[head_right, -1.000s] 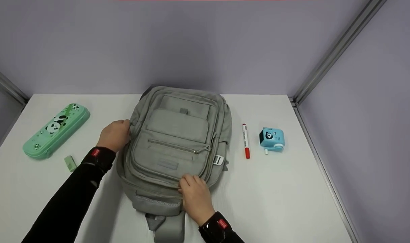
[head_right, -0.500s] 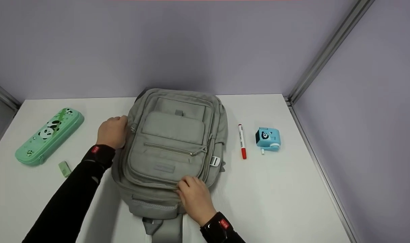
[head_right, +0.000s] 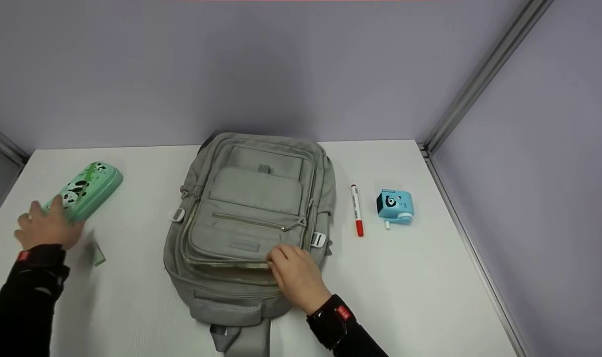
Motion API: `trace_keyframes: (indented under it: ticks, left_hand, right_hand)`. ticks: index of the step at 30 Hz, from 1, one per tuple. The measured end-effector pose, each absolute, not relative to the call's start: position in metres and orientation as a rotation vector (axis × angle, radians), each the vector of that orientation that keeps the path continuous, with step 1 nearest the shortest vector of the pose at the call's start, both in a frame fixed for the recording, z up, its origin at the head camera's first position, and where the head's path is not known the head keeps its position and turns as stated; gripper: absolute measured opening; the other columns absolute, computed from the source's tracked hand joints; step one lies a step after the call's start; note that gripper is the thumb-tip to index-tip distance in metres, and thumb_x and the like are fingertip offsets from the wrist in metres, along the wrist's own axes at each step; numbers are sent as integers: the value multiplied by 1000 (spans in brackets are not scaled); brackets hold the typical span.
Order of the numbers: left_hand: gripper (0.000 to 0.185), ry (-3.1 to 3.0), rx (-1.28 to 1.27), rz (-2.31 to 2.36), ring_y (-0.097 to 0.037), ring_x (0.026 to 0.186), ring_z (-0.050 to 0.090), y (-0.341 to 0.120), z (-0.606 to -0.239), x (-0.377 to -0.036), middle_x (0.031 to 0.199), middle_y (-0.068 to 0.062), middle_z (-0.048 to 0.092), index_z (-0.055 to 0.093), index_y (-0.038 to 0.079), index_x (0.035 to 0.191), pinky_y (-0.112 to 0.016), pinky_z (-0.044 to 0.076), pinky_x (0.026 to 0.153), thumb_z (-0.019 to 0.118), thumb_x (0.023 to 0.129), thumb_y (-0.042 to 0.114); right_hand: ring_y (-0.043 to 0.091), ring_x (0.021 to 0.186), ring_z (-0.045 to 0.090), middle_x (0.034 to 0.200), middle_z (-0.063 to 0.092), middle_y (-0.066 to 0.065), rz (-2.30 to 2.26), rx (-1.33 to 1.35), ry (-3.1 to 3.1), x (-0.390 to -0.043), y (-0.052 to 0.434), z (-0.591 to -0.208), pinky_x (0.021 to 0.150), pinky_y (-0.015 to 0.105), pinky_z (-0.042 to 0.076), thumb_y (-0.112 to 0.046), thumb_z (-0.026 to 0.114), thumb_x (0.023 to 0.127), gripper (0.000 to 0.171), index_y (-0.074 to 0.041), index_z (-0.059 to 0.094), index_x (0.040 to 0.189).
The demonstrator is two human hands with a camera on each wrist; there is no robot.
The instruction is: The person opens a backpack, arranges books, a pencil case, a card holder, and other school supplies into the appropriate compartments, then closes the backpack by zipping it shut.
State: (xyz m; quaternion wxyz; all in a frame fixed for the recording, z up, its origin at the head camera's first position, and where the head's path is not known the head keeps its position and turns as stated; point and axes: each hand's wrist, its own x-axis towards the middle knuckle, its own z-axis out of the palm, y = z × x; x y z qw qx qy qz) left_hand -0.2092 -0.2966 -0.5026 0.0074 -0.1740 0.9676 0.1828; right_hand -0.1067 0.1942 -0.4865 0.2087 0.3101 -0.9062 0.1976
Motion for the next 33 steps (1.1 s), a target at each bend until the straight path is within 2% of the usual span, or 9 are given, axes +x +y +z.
trace_keyframes:
  ticks: [3, 7, 10, 15, 21, 25, 28, 30, 33]
  left_hand:
    - [78, 2891, -618, 610, -69, 139, 10, -323, -513, -192, 154, -45, 1, 12, 3, 156, -83, 16, 105, 55, 95, 24]
    - [75, 2840, -649, 664, -68, 136, 15, -338, -526, -176, 155, -42, 4, 12, 7, 157, -81, 21, 102, 52, 96, 25]
    - [71, 2870, -660, 691, -67, 133, 22, -339, -530, -172, 153, -42, 11, 17, 7, 156, -77, 27, 99, 51, 97, 24]
    - [67, 2877, -690, 691, -65, 126, 32, -337, -530, -168, 149, -44, 16, 23, 3, 154, -73, 36, 95, 50, 96, 23]
    - [67, 2829, -711, 726, -65, 123, 37, -335, -525, -167, 148, -46, 16, 24, 2, 152, -72, 38, 96, 53, 95, 24]
    - [69, 2829, -729, 744, -63, 118, 42, -335, -525, -166, 143, -48, 24, 24, 3, 151, -70, 37, 93, 55, 94, 26]
    - [79, 2821, -741, 753, -63, 115, 44, -338, -525, -165, 141, -48, 26, 16, -2, 153, -70, 38, 92, 58, 93, 28]
    - [88, 2805, -752, 744, -62, 112, 44, -340, -523, -165, 140, -48, 25, 10, -9, 152, -70, 39, 92, 60, 92, 30]
    - [92, 2779, -756, 741, -57, 98, 47, -345, -522, -164, 129, -48, 28, 16, -22, 143, -65, 43, 85, 64, 89, 35]
  right_hand:
    - [11, 75, 60, 85, 64, 1, 600, 833, -2554, -115, 198, -476, 66, 27, 50, -15, 60, 99, 6, -11, 64, 97]
    - [10, 65, 56, 77, 64, 2, 699, 726, -2629, -134, 203, -459, 60, 26, 48, -10, 63, 96, 3, -8, 65, 97]
    - [12, 67, 59, 80, 67, 6, 867, 580, -2690, -154, 208, -443, 64, 28, 49, -8, 63, 96, 5, -5, 65, 99]
    - [15, 71, 57, 88, 69, 15, 1102, 309, -2724, -195, 217, -421, 65, 24, 43, -8, 58, 99, 13, 1, 65, 103]
    - [28, 86, 62, 95, 68, 23, 1121, 36, -2746, -239, 227, -413, 72, 26, 43, -10, 56, 98, 19, 6, 65, 102]
    - [16, 76, 58, 92, 70, 18, 1174, -122, -2780, -257, 232, -416, 68, 20, 42, -11, 55, 97, 22, 8, 66, 102]
    - [5, 71, 52, 89, 68, 10, 1244, -214, -2798, -264, 234, -420, 67, 16, 41, -11, 55, 98, 23, 8, 66, 104]
    - [3, 70, 51, 87, 67, 6, 1279, -243, -2799, -267, 235, -423, 67, 16, 42, -11, 55, 98, 23, 8, 65, 104]
    - [2, 71, 51, 85, 66, 3, 1317, -249, -2784, -268, 235, -425, 67, 16, 42, -11, 55, 98, 22, 8, 65, 104]
